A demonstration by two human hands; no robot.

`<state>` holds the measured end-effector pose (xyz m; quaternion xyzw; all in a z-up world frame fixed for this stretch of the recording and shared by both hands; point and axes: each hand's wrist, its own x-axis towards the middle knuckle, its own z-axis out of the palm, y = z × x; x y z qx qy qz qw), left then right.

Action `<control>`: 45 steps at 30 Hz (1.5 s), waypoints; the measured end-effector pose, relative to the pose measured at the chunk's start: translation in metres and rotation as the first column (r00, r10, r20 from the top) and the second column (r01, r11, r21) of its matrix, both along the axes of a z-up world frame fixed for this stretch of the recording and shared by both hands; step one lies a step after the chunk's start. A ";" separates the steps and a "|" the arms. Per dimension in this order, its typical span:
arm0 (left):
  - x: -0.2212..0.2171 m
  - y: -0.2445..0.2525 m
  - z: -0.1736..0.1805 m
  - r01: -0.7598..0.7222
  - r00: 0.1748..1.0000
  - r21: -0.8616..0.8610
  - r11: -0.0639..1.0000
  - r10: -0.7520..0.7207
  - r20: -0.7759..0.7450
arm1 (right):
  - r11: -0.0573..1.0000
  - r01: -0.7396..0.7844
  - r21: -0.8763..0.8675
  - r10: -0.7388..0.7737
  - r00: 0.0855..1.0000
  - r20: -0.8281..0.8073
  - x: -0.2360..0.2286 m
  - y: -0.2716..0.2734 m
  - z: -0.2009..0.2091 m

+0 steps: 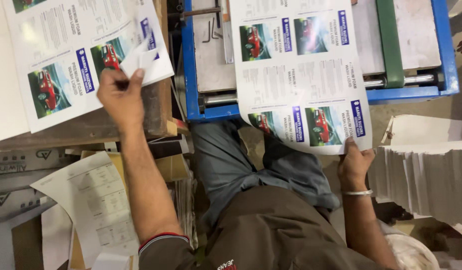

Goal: The person sits on the floor and repeatedly picks up printed sheets, places them into a blue laminating machine, and removes them to place on a stack. The person handles the sheets one at a time throughout the clip.

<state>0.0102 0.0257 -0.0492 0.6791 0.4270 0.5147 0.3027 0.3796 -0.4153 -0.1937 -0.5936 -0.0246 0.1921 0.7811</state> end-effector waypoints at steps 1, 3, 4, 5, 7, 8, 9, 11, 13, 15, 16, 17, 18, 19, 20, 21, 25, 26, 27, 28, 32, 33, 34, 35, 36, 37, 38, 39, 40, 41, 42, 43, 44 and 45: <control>-0.004 0.002 -0.001 0.054 0.988 -0.023 0.998 -0.050 0.146 | 1.000 -0.007 0.013 0.007 1.000 0.004 -0.002 0.001 -0.003; -0.009 0.003 -0.003 0.115 0.940 -0.074 0.991 -0.084 0.331 | 1.000 -0.008 -0.010 0.008 1.000 0.025 -0.002 0.009 -0.010; -0.012 0.002 -0.002 0.121 0.926 -0.108 0.987 -0.073 0.371 | 1.000 -0.010 -0.022 0.010 0.999 0.036 -0.002 0.011 -0.013; -0.013 0.001 -0.001 0.126 0.909 -0.138 0.982 -0.059 0.412 | 0.999 -0.032 -0.020 0.033 0.997 0.068 0.001 0.017 -0.017; -0.010 -0.004 0.005 0.110 0.895 -0.179 0.978 -0.019 0.445 | 0.997 -0.079 -0.016 0.080 0.988 0.133 0.010 0.031 -0.022; -0.007 -0.007 0.009 0.102 0.887 -0.200 0.975 0.002 0.461 | 0.995 -0.083 -0.061 0.091 0.988 0.126 0.014 0.038 -0.022; -0.002 -0.010 0.014 0.062 0.950 -0.161 0.985 -0.009 0.312 | 0.991 -0.090 -0.103 0.102 0.987 0.121 0.020 0.047 -0.021; 0.009 -0.019 0.022 0.000 1.000 -0.069 0.998 -0.001 -0.010 | 0.982 -0.111 -0.150 0.136 0.976 0.169 0.029 0.065 -0.016; 0.016 -0.027 0.026 0.058 0.944 0.218 0.974 0.017 -0.329 | 0.977 -0.139 -0.161 0.180 0.944 0.275 0.040 0.083 -0.007; 0.019 -0.029 0.029 0.113 0.882 0.310 0.944 0.048 -0.469 | 0.969 -0.177 -0.174 0.208 0.962 0.176 0.052 0.102 0.002; 0.021 -0.030 0.028 0.109 0.884 0.276 0.955 0.034 -0.466 | 0.964 -0.198 -0.180 0.222 0.967 0.125 0.057 0.110 0.006; 0.021 -0.030 0.027 0.107 0.884 0.237 0.966 0.017 -0.466 | 0.958 -0.249 -0.144 0.260 0.963 0.065 0.062 0.115 0.008; 0.021 -0.030 0.024 0.112 0.878 0.256 0.960 0.024 -0.477 | 0.949 -0.297 -0.104 0.299 0.954 0.007 0.069 0.119 0.011; 0.020 -0.028 0.023 0.122 0.870 0.272 0.955 0.029 -0.491 | 0.939 -0.339 -0.062 0.336 0.940 -0.054 0.071 0.119 0.012; 0.017 -0.026 0.022 0.132 0.862 0.288 0.948 0.033 -0.505 | 0.935 -0.353 -0.046 0.350 0.935 -0.065 0.070 0.117 0.012; 0.015 -0.023 0.023 0.143 0.843 0.252 0.957 0.016 -0.538 | 0.931 -0.363 -0.028 0.361 0.930 -0.073 0.068 0.115 0.014; -0.012 -0.006 0.044 0.138 0.886 -0.062 0.989 -0.151 -0.438 | 0.910 -0.415 0.007 0.413 0.905 -0.103 0.034 0.106 0.028; -0.017 -0.002 0.050 0.026 0.920 -0.092 0.995 -0.060 -0.387 | 0.889 -0.456 -0.024 0.451 0.886 -0.110 0.026 0.110 0.035; -0.021 -0.002 0.053 -0.082 0.938 -0.134 0.988 0.032 -0.344 | 0.867 -0.495 -0.057 0.486 0.865 -0.127 0.014 0.111 0.044; -0.018 -0.006 0.055 -0.117 0.960 -0.068 0.991 0.095 -0.264 | 0.841 -0.533 -0.088 0.519 0.842 -0.146 0.002 0.114 0.053; 0.037 -0.049 0.047 -0.087 0.971 0.052 0.995 0.096 -0.217 | 0.614 -0.788 0.046 0.789 0.614 0.005 -0.039 0.162 0.091; 0.057 -0.073 0.043 0.125 0.934 0.195 0.973 -0.049 -0.355 | 0.518 -0.847 0.121 0.846 0.528 0.073 -0.050 0.172 0.099; 0.082 -0.087 0.041 0.250 0.769 0.182 0.951 -0.081 -0.634 | 0.410 -0.893 0.186 0.887 0.437 0.147 -0.061 0.182 0.103; 0.107 -0.107 0.037 0.400 0.557 0.135 0.906 -0.123 -0.821 | 0.459 -0.841 0.288 0.868 0.494 0.059 -0.076 0.194 0.104; 0.123 -0.127 0.037 0.505 0.544 0.122 0.855 -0.205 -0.814 | 0.508 -0.772 0.382 0.843 0.537 -0.034 -0.090 0.206 0.101; 0.131 -0.139 0.040 0.603 0.524 0.112 0.790 -0.286 -0.802 | 0.556 -0.691 0.462 0.812 0.569 -0.128 -0.095 0.212 0.097; 0.131 -0.141 0.046 0.612 0.539 0.112 0.783 -0.310 -0.783 | 0.678 -0.623 0.390 0.718 0.674 -0.172 -0.089 0.217 0.090; 0.126 -0.142 0.053 0.616 0.553 0.105 0.781 -0.333 -0.764 | 0.781 -0.544 0.307 0.613 0.760 -0.214 -0.077 0.220 0.081; 0.118 -0.139 0.059 0.619 0.566 0.098 0.779 -0.356 -0.743 | 0.865 -0.452 0.216 0.496 0.833 -0.246 -0.064 0.220 0.072; 0.104 -0.127 0.064 0.563 0.588 0.109 0.819 -0.304 -0.750 | 0.901 -0.386 0.200 0.426 0.875 -0.230 -0.049 0.215 0.063; 0.087 -0.113 0.070 0.505 0.605 0.121 0.855 -0.251 -0.756 | 0.930 -0.317 0.187 0.353 0.911 -0.211 -0.030 0.205 0.056; 0.069 -0.097 0.076 0.453 0.547 0.113 0.884 -0.175 -0.818 | 0.938 -0.284 0.199 0.321 0.927 -0.193 -0.010 0.198 0.049; 0.053 -0.084 0.081 0.398 0.478 0.110 0.911 -0.103 -0.872 | 0.945 -0.250 0.212 0.289 0.941 -0.176 0.009 0.191 0.043; 0.041 -0.071 0.081 0.368 0.430 0.178 0.912 0.003 -0.903 | 0.963 -0.210 0.169 0.230 0.967 -0.113 0.027 0.184 0.037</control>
